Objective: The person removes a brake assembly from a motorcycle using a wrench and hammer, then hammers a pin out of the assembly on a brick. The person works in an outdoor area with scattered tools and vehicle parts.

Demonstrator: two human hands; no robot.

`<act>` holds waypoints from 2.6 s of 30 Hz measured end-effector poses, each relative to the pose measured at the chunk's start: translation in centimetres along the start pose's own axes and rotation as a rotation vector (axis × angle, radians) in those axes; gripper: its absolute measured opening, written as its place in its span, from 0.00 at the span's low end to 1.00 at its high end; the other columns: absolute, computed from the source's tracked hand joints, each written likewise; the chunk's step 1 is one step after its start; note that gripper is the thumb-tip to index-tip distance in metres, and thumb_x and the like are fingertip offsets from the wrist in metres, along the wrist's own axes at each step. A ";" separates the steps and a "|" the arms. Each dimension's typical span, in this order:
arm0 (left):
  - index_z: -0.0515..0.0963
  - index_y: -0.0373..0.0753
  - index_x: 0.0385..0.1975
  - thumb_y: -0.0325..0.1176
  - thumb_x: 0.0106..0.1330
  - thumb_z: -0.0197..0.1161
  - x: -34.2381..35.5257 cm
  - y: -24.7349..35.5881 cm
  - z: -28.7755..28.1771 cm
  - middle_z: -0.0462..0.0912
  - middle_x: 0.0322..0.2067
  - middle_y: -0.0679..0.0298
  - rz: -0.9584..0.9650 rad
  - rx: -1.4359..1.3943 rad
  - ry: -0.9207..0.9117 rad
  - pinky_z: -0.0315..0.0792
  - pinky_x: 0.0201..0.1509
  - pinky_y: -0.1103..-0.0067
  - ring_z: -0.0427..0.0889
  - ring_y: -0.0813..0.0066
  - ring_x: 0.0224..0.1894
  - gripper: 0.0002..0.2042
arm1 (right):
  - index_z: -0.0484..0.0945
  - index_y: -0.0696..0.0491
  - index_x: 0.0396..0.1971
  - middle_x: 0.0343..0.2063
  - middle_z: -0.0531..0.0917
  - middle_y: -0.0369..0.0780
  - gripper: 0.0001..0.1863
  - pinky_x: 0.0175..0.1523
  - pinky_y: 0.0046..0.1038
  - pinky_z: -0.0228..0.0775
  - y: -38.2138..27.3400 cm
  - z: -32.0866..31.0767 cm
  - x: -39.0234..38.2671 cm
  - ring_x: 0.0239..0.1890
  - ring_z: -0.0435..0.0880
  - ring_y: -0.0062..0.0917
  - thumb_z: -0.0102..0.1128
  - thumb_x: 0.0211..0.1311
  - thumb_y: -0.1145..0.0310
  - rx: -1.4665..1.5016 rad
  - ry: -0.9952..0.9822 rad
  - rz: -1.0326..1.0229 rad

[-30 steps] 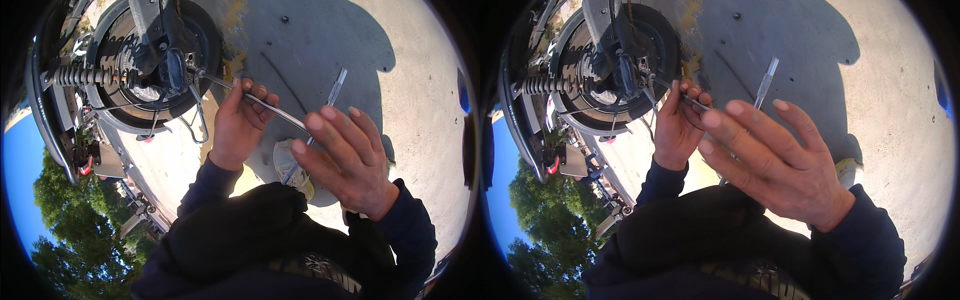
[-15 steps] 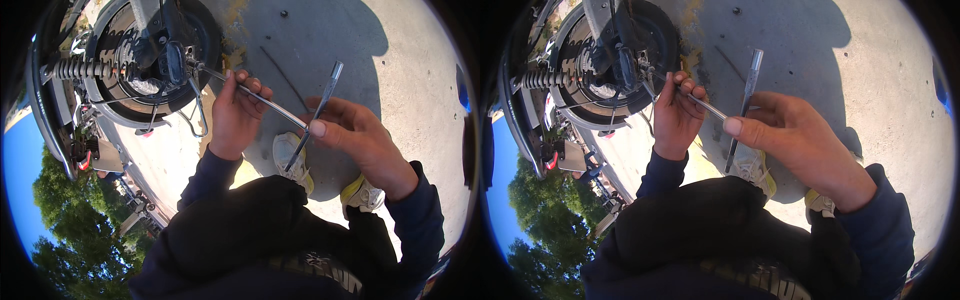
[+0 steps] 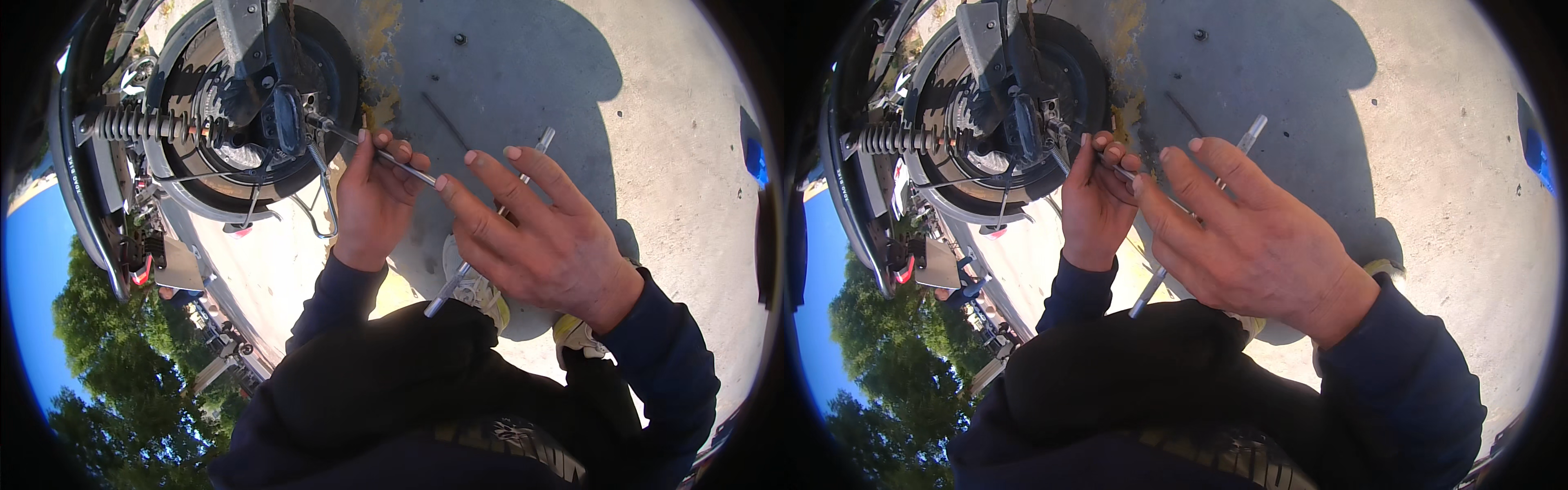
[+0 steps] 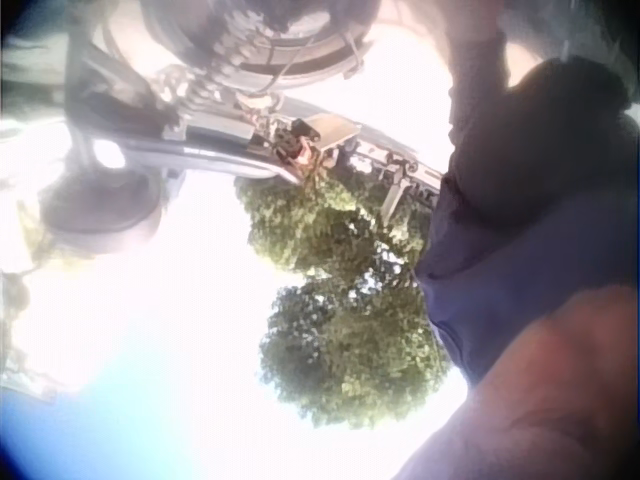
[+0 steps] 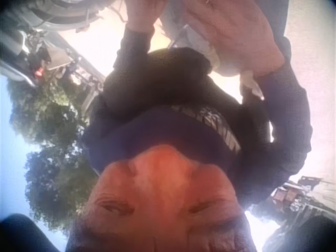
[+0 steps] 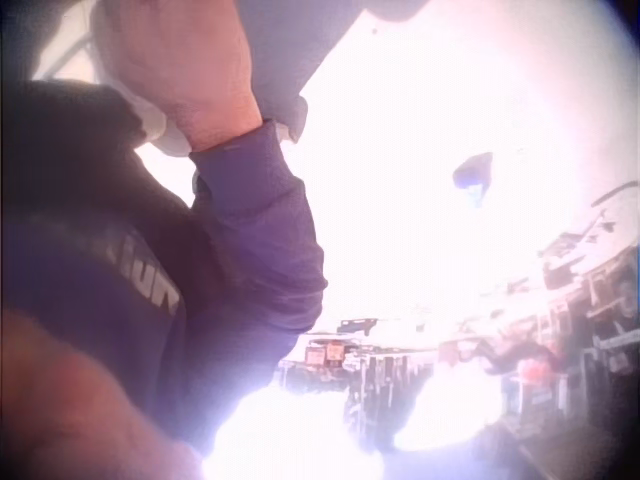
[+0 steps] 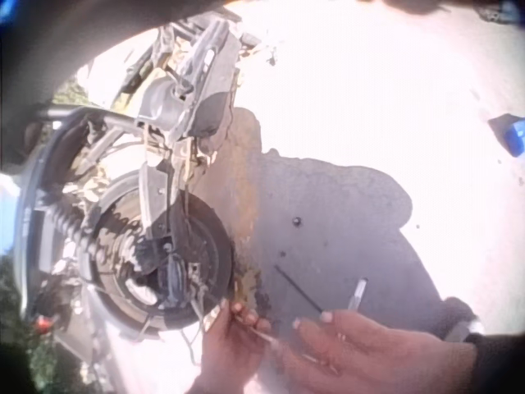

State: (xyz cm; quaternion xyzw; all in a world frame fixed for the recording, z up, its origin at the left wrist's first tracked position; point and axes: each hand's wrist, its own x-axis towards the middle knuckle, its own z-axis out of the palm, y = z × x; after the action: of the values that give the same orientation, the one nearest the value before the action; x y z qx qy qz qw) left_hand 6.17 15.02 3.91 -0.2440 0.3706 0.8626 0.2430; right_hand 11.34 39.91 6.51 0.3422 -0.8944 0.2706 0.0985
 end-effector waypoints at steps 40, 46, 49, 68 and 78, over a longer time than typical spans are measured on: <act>0.73 0.45 0.39 0.44 0.82 0.45 1.5 1.5 -1.7 0.81 0.32 0.68 0.068 -0.005 0.004 0.82 0.44 0.74 0.85 0.67 0.41 0.14 | 0.63 0.63 0.68 0.68 0.65 0.51 0.36 0.68 0.42 0.67 0.3 -1.5 -2.5 0.70 0.67 0.37 0.65 0.65 0.62 0.547 0.112 0.602; 0.73 0.45 0.38 0.44 0.83 0.44 1.8 0.3 -1.4 0.81 0.31 0.68 0.081 0.025 0.010 0.82 0.45 0.73 0.86 0.67 0.41 0.14 | 0.75 0.59 0.59 0.52 0.83 0.48 0.30 0.60 0.40 0.74 1.5 0.5 -1.5 0.53 0.84 0.38 0.70 0.58 0.62 0.516 -0.208 0.364; 0.72 0.44 0.37 0.44 0.82 0.45 0.6 0.0 0.0 0.80 0.32 0.68 0.033 0.042 0.086 0.81 0.46 0.72 0.85 0.68 0.41 0.14 | 0.77 0.55 0.58 0.54 0.81 0.46 0.28 0.56 0.37 0.75 1.3 0.7 -2.3 0.52 0.84 0.34 0.68 0.58 0.62 -0.105 0.007 -0.020; 0.69 0.49 0.36 0.49 0.83 0.37 -1.0 -1.6 0.7 0.86 0.42 0.59 -0.072 0.162 0.025 0.74 0.56 0.70 0.84 0.62 0.54 0.17 | 0.73 0.55 0.61 0.67 0.70 0.50 0.26 0.52 0.37 0.81 -1.9 0.5 -7.1 0.52 0.85 0.44 0.57 0.71 0.54 0.721 -0.103 0.410; 0.71 0.48 0.35 0.48 0.83 0.39 -0.4 -1.6 1.4 0.86 0.37 0.61 -0.026 0.131 -0.026 0.72 0.61 0.66 0.83 0.59 0.53 0.17 | 0.64 0.49 0.70 0.65 0.71 0.50 0.26 0.54 0.36 0.81 -1.9 3.6 -2.4 0.50 0.87 0.41 0.50 0.76 0.59 0.229 0.002 0.238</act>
State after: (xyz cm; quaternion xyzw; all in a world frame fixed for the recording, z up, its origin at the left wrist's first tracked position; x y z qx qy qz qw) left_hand 7.06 16.93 4.19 -0.2213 0.4199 0.8364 0.2742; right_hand 14.41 38.06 3.47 0.2427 -0.8918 0.3809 0.0271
